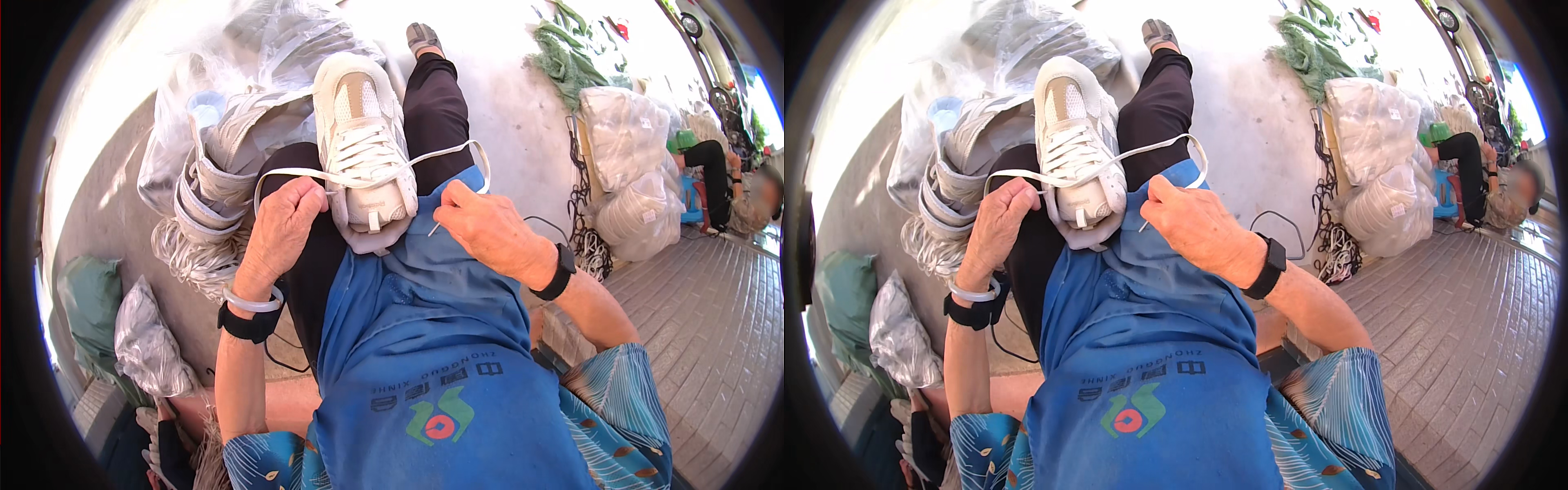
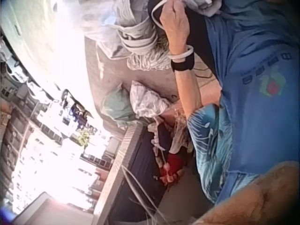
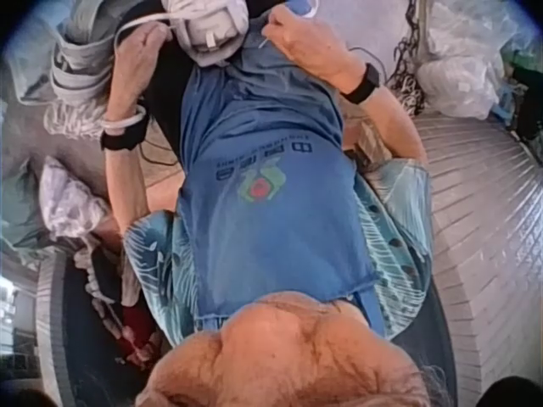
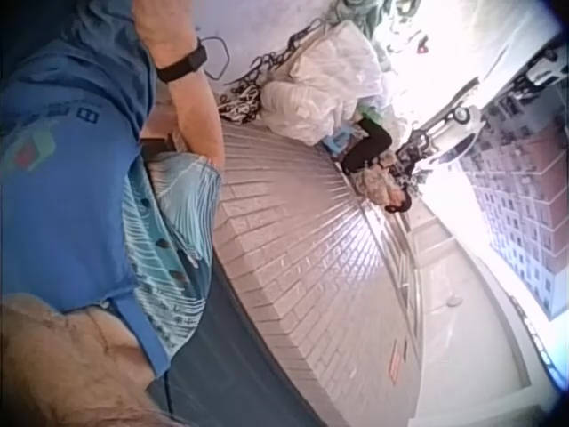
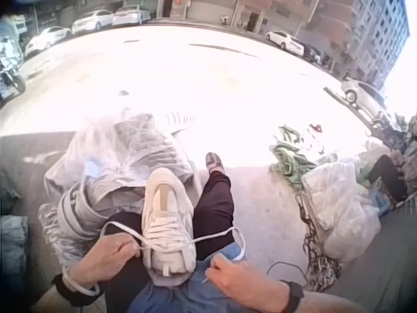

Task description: Lacing a new shoe as part of an assembly process.

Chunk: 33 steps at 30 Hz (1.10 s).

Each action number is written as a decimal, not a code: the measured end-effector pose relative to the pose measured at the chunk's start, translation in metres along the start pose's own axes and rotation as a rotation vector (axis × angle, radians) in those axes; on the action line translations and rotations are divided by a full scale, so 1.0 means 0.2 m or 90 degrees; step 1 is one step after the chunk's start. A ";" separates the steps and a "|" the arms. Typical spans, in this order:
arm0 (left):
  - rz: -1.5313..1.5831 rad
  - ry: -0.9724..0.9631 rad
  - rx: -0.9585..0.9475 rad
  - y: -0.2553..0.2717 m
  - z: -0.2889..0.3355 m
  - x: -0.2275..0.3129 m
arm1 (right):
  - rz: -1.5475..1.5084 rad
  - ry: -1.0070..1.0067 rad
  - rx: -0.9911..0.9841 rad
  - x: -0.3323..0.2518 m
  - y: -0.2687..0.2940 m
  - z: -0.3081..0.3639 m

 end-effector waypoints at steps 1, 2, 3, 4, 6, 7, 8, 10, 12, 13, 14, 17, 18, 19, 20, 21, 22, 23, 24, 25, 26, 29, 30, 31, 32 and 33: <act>0.007 -0.001 -0.008 0.00 0.00 -0.01 | 0.010 -0.001 -0.011 0.00 0.00 0.00; 0.008 -0.001 -0.008 -0.01 0.00 -0.01 | 0.010 -0.001 -0.011 0.00 0.00 -0.01; 0.011 -0.012 -0.009 -0.01 -0.01 0.00 | -0.040 -0.013 0.010 0.00 0.00 -0.02; 0.014 -0.024 -0.010 -0.02 -0.01 0.00 | -0.089 -0.026 0.031 0.00 0.01 -0.03; 0.006 -0.038 -0.013 -0.02 -0.03 0.00 | -0.158 -0.056 0.051 0.00 0.05 -0.07; -0.004 -0.049 -0.014 -0.02 -0.03 0.00 | -0.228 -0.083 0.070 0.00 0.07 -0.10; -0.005 -0.049 -0.015 -0.02 -0.03 0.00 | -0.229 -0.084 0.070 -0.01 0.07 -0.12; 0.008 -0.042 0.063 -0.02 -0.02 -0.01 | -0.229 -0.027 0.134 -0.01 0.09 -0.16; 0.008 -0.020 0.072 -0.03 0.00 -0.01 | -0.216 -0.053 0.127 -0.01 0.10 -0.18; 0.006 0.004 0.085 -0.03 0.01 -0.01 | -0.205 -0.074 0.118 -0.01 0.10 -0.19; 0.006 0.006 0.086 -0.03 0.01 -0.02 | -0.206 -0.073 0.117 -0.02 0.10 -0.19; -0.011 -0.013 0.107 -0.06 0.02 -0.01 | -0.243 -0.086 0.110 -0.03 0.09 -0.20; -0.031 -0.034 0.169 -0.06 0.02 0.01 | -0.240 -0.085 0.109 -0.03 0.08 -0.20; -0.050 -0.057 0.228 -0.06 0.03 0.03 | -0.236 -0.086 0.110 -0.03 0.07 -0.21; -0.049 -0.057 0.228 -0.06 0.03 0.05 | -0.236 -0.087 0.111 -0.03 0.06 -0.21; -0.259 -0.162 0.219 -0.04 0.05 0.12 | -0.225 -0.071 0.113 -0.02 0.06 -0.22; -0.469 -0.265 0.206 -0.04 0.07 0.19 | -0.215 -0.055 0.115 -0.02 0.05 -0.22; -0.468 -0.265 0.205 -0.06 0.09 0.21 | -0.215 -0.056 0.115 -0.01 0.05 -0.22; -0.469 -0.235 0.189 -0.08 0.10 0.23 | -0.180 -0.040 0.114 -0.01 0.06 -0.23; -0.473 -0.202 0.175 -0.09 0.12 0.24 | -0.147 -0.020 0.113 -0.02 0.06 -0.24; -0.487 -0.213 0.168 -0.11 0.12 0.24 | -0.149 -0.019 0.113 -0.04 0.08 -0.25; -0.442 -0.213 0.180 -0.15 0.13 0.23 | -0.077 -0.032 0.055 -0.08 0.12 -0.26; -0.430 -0.204 0.175 -0.15 0.13 0.21 | -0.050 -0.024 0.036 -0.09 0.11 -0.27; -0.429 -0.205 0.175 -0.16 0.13 0.21 | -0.024 -0.019 0.017 -0.09 0.11 -0.27; -0.389 -0.168 0.173 -0.17 0.12 0.20 | -0.023 -0.020 0.017 -0.09 0.11 -0.28; -0.349 -0.131 0.170 -0.17 0.12 0.19 | -0.027 0.006 0.043 -0.09 0.11 -0.28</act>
Point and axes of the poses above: each hand's wrist, its own z-axis away from the middle knuckle, its own y-axis out of the back of the hand, x = y × z, the point moved 3 cm from there along -z, towards the middle knuckle, and after that the axes turned 15 degrees about -y, right-handed, at the moved point
